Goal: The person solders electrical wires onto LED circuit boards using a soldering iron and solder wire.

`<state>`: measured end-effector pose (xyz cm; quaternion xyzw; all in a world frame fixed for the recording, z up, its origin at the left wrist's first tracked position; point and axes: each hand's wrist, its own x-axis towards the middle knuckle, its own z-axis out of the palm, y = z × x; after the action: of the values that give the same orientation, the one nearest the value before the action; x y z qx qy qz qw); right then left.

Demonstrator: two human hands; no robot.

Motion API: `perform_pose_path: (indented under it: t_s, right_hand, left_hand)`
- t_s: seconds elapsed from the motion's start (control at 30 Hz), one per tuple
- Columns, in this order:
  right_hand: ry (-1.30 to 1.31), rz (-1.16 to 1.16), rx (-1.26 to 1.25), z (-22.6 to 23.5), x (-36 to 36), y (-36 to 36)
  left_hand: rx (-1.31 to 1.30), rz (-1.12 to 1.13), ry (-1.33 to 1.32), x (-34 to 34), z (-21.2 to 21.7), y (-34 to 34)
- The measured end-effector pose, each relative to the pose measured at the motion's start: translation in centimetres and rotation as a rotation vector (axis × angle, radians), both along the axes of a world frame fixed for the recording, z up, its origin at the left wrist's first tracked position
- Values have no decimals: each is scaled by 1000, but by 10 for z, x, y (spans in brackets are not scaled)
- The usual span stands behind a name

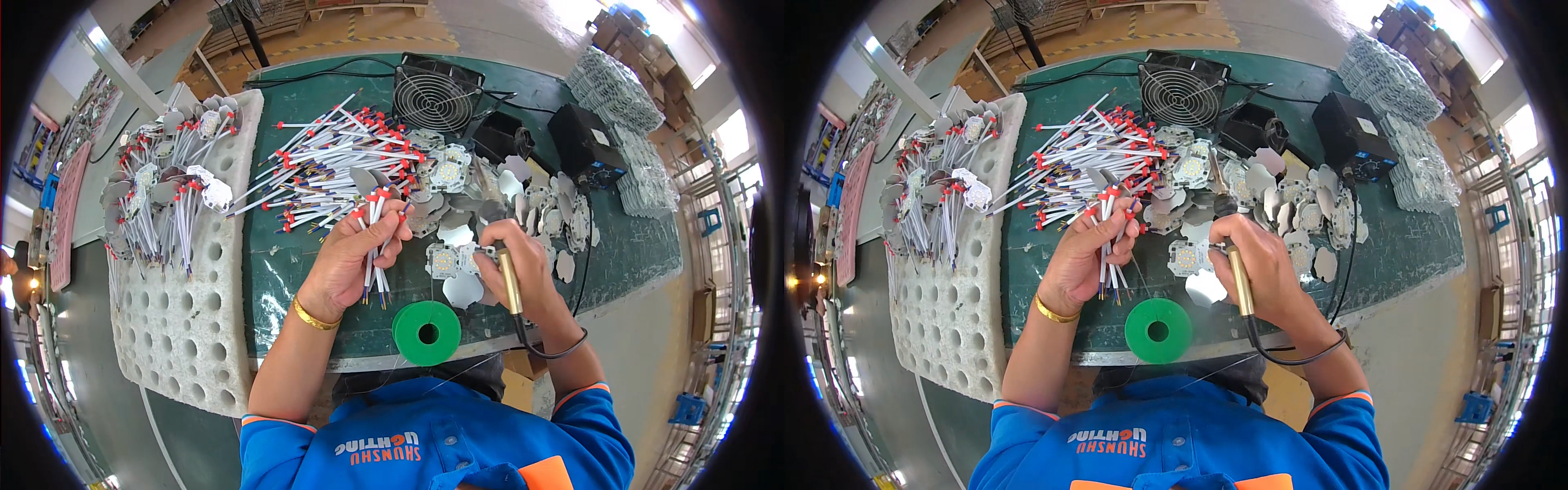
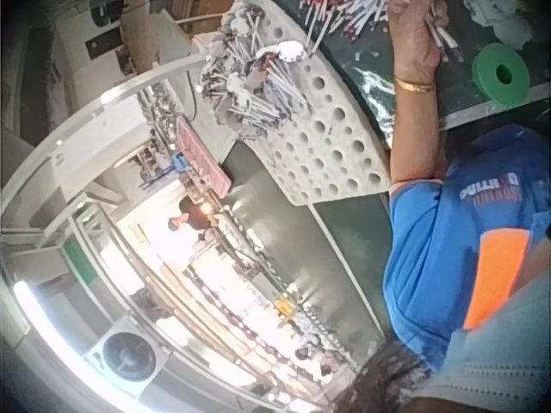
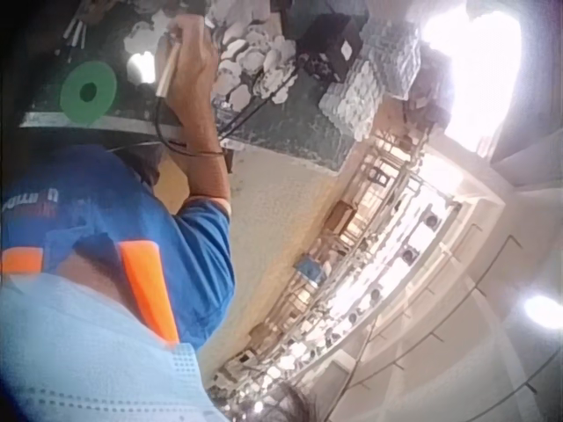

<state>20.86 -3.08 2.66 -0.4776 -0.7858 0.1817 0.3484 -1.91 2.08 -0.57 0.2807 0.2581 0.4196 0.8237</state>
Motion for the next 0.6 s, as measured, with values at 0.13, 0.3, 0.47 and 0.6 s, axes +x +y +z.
perform_pose_path:
  t_s: [0.13, 0.3, 0.47, 0.6]
  right_hand:
    - [233, -132, 107, 10, -16, 4]
    - [518, -170, 141, 4, -32, 22]
    - [585, -205, 38, 4, -44, 23]
    - [534, -170, 65, 0, -44, 24]
  left_hand:
    - [4, -43, -7, 0, -2, -2]
    - [90, -84, 42, 7, 0, -8]
    - [121, -81, 71, 8, 3, -8]
    - [129, -52, 83, 9, 3, -10]
